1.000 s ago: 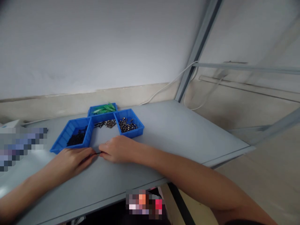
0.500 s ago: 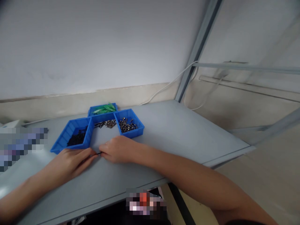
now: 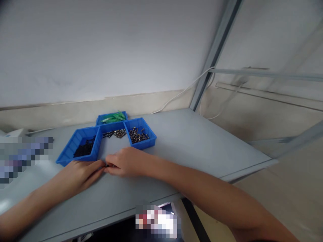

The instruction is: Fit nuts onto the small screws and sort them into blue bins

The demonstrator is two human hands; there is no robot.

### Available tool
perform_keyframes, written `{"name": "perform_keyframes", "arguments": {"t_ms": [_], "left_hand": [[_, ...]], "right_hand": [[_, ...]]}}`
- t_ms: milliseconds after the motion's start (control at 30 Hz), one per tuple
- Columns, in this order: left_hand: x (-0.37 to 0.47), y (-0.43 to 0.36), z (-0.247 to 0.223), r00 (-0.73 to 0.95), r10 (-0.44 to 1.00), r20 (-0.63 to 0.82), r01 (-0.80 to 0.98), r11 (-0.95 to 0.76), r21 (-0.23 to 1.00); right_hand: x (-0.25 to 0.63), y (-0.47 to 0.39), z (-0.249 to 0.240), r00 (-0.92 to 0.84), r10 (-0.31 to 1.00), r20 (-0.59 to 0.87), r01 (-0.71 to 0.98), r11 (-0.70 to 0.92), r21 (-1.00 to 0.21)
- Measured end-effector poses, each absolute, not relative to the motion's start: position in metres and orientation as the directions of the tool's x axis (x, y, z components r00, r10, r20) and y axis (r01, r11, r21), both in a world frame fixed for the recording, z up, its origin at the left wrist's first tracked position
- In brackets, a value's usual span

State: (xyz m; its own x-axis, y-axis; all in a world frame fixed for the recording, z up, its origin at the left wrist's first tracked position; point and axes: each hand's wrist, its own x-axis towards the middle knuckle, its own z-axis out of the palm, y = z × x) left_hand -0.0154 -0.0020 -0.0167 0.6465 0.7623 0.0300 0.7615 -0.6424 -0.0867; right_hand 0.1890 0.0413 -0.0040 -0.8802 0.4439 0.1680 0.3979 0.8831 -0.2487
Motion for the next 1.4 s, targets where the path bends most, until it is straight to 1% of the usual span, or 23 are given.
{"name": "perform_keyframes", "arguments": {"t_ms": [100, 200, 333, 500, 667, 767, 933, 1100, 1267, 1400], "left_hand": [[-0.015, -0.003, -0.016, 0.643, 0.766, 0.016, 0.763, -0.638, -0.103], [-0.015, -0.002, -0.016, 0.631, 0.776, 0.026, 0.774, -0.626, -0.099], [-0.016, -0.002, -0.017, 0.626, 0.778, 0.061, 0.780, -0.623, -0.066], [-0.015, -0.003, -0.018, 0.656, 0.739, 0.153, 0.749, -0.662, -0.013], [-0.015, -0.003, -0.018, 0.671, 0.718, 0.185, 0.723, -0.689, 0.052], [-0.016, -0.003, -0.018, 0.670, 0.713, 0.206, 0.720, -0.692, 0.050], [-0.017, -0.002, -0.018, 0.685, 0.679, 0.265, 0.704, -0.710, 0.000], [-0.017, -0.001, -0.016, 0.717, 0.635, 0.287, 0.674, -0.737, -0.052], [-0.016, -0.002, -0.014, 0.733, 0.635, 0.244, 0.661, -0.749, -0.035], [-0.016, -0.003, -0.014, 0.693, 0.675, 0.253, 0.693, -0.721, 0.026]], "right_hand": [[0.190, 0.040, -0.003, -0.881, 0.444, 0.165, 0.385, 0.874, -0.295], [0.190, 0.041, -0.003, -0.876, 0.457, 0.154, 0.394, 0.863, -0.316], [0.190, 0.042, -0.005, -0.870, 0.467, 0.156, 0.409, 0.861, -0.302], [0.189, 0.046, -0.011, -0.882, 0.439, 0.171, 0.387, 0.882, -0.270], [0.187, 0.046, -0.012, -0.890, 0.432, 0.146, 0.380, 0.880, -0.287], [0.186, 0.046, -0.011, -0.891, 0.433, 0.138, 0.373, 0.870, -0.323], [0.185, 0.049, -0.010, -0.891, 0.441, 0.111, 0.348, 0.817, -0.460], [0.185, 0.053, -0.013, -0.891, 0.440, 0.109, 0.310, 0.766, -0.563], [0.184, 0.053, -0.012, -0.900, 0.425, 0.097, 0.299, 0.764, -0.572], [0.184, 0.051, -0.012, -0.890, 0.447, 0.087, 0.325, 0.758, -0.566]]}}
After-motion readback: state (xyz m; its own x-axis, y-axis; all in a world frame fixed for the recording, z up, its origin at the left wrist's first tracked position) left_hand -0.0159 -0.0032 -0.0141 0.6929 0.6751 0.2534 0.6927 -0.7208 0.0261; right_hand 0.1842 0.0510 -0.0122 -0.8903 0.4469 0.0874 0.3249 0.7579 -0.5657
